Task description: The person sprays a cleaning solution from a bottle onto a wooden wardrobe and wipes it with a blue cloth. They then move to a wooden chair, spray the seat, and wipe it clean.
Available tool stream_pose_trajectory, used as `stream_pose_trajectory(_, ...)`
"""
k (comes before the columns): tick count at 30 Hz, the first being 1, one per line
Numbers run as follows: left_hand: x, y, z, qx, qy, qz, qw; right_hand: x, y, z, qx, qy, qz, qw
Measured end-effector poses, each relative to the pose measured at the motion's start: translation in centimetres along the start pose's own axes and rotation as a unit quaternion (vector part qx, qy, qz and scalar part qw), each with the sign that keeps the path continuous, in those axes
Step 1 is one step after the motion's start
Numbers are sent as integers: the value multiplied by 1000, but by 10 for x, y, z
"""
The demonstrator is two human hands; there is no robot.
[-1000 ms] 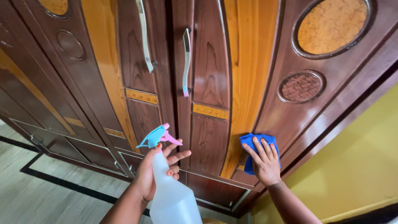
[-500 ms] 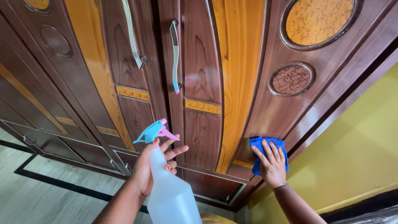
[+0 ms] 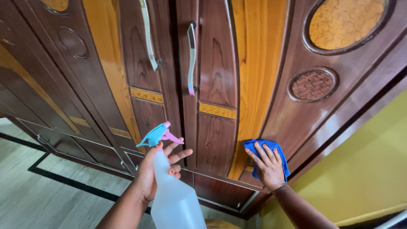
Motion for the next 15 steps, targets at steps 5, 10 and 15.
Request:
stream_pose_trajectory(5,-8,5,-12,-9,9,11,1000,27,-36,0,25,-28,-50,998)
stream_pose_trajectory(10,-14,12,-25,-12,22,18,1000,51,-68,-2,36,-37,-73,996)
stream_pose_trajectory(15,-20,19,-36,-31,25,24,999,70,-98,6,39,-54,-124,990)
Point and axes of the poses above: each hand's wrist, its own x-axis towards the middle knuckle, its own z-axis out of the palm, y = z × x, the point moved 9 cm from there along x, towards the middle knuckle, and after that the axes turned 3 degrees about z, right-handed, at the moved point
